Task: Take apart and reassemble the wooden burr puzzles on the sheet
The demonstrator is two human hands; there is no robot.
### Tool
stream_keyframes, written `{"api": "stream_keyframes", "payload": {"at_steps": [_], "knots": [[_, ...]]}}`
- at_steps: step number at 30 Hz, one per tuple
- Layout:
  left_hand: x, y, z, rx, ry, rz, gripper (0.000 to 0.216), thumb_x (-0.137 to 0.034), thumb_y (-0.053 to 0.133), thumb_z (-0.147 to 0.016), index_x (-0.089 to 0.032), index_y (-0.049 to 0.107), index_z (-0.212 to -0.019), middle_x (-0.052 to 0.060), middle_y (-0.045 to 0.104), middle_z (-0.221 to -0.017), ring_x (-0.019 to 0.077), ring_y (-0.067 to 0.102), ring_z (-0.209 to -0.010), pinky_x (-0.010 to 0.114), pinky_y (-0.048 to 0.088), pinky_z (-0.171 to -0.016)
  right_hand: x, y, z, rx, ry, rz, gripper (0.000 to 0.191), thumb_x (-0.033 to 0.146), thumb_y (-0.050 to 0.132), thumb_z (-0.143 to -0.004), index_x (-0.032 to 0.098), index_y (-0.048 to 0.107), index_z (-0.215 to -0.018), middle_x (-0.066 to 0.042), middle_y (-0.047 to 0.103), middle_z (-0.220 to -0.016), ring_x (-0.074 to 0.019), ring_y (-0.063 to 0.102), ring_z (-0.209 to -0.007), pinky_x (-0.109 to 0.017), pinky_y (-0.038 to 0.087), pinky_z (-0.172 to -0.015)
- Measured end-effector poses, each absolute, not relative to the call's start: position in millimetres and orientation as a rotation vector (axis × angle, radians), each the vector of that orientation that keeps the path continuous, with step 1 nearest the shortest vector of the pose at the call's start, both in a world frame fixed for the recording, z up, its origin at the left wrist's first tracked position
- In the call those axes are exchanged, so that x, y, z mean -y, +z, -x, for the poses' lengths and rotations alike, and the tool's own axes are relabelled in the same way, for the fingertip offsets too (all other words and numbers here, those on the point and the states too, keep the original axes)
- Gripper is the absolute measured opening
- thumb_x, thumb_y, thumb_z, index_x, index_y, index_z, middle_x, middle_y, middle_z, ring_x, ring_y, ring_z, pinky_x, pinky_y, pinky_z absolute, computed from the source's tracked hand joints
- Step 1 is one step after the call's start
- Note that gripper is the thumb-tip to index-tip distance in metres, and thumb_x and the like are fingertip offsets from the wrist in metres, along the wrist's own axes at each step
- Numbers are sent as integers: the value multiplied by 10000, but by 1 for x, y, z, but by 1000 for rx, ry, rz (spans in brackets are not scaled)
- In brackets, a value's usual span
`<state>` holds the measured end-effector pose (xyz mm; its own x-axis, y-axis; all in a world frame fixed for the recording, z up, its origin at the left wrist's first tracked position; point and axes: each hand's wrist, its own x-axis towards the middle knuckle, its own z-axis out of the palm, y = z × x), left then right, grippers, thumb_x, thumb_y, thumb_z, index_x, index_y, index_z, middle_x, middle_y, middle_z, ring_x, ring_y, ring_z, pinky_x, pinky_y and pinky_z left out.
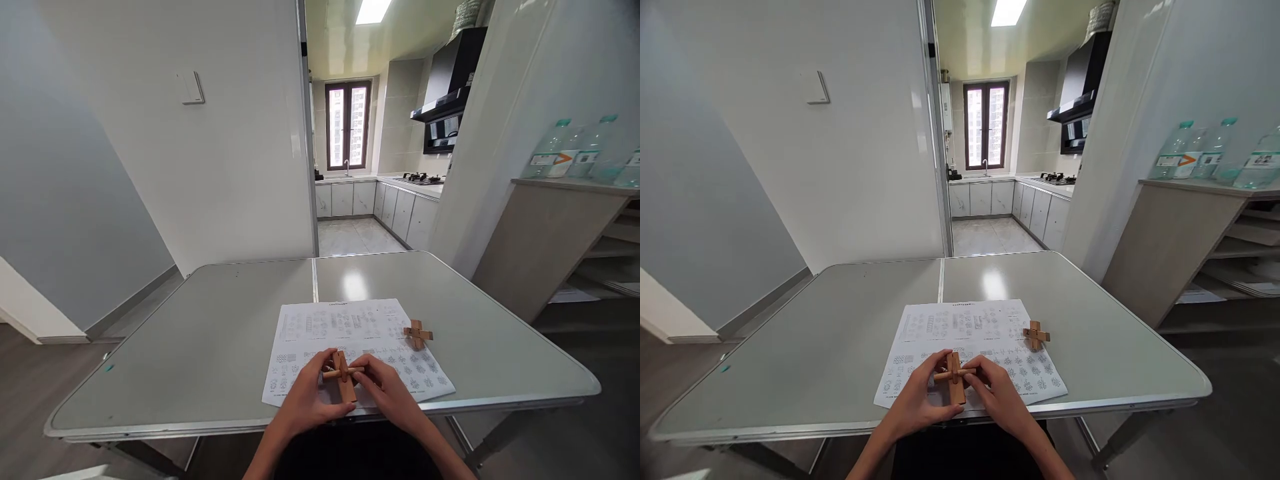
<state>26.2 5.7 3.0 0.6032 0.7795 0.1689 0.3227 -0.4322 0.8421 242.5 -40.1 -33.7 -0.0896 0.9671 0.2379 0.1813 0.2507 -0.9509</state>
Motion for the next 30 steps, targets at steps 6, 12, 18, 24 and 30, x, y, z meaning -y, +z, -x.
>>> {"api": "stream_keyframes", "payload": {"at_steps": [6,12,18,24,30], "knots": [[-8,0,-25,-893,706,-1952,848,-459,907,-669,-272,533,-1406,98,632,-1372,338,596,-1274,487,479,-1108,40,-27,-243,1482,1003,1157,364,568,577,-981,218,667,-1015,-53,738,-964,-234,697,-903,-331,538,-843],[-9,-6,-21,-897,704,-1918,835,-432,891,-702,-280,515,-1433,110,618,-1386,340,586,-1290,508,479,-1106,41,-29,-244,1465,1038,1155,384,583,555,-990,216,665,-1018,-53,738,-902,-233,701,-859,-346,543,-833],[-9,-2,-21,-890,696,-1911,883,-471,919,-658,-286,534,-1431,97,637,-1363,344,586,-1284,512,475,-1109,41,-31,-247,1454,1029,1146,362,561,582,-984,217,688,-1026,-46,731,-933,-221,690,-864,-326,538,-810],[-10,2,-22,-891,674,-1922,882,-444,929,-649,-268,538,-1420,94,653,-1336,330,601,-1253,494,477,-1103,41,-33,-247,1468,979,1187,383,574,597,-965,208,702,-1006,-34,719,-882,-210,668,-800,-317,525,-760],[-8,2,-23,-875,691,-1943,793,-413,892,-694,-281,548,-1397,65,672,-1287,310,619,-1221,465,491,-1078,41,-32,-246,1478,990,1174,354,552,612,-963,209,697,-983,-37,726,-879,-210,664,-797,-311,521,-739]]}}
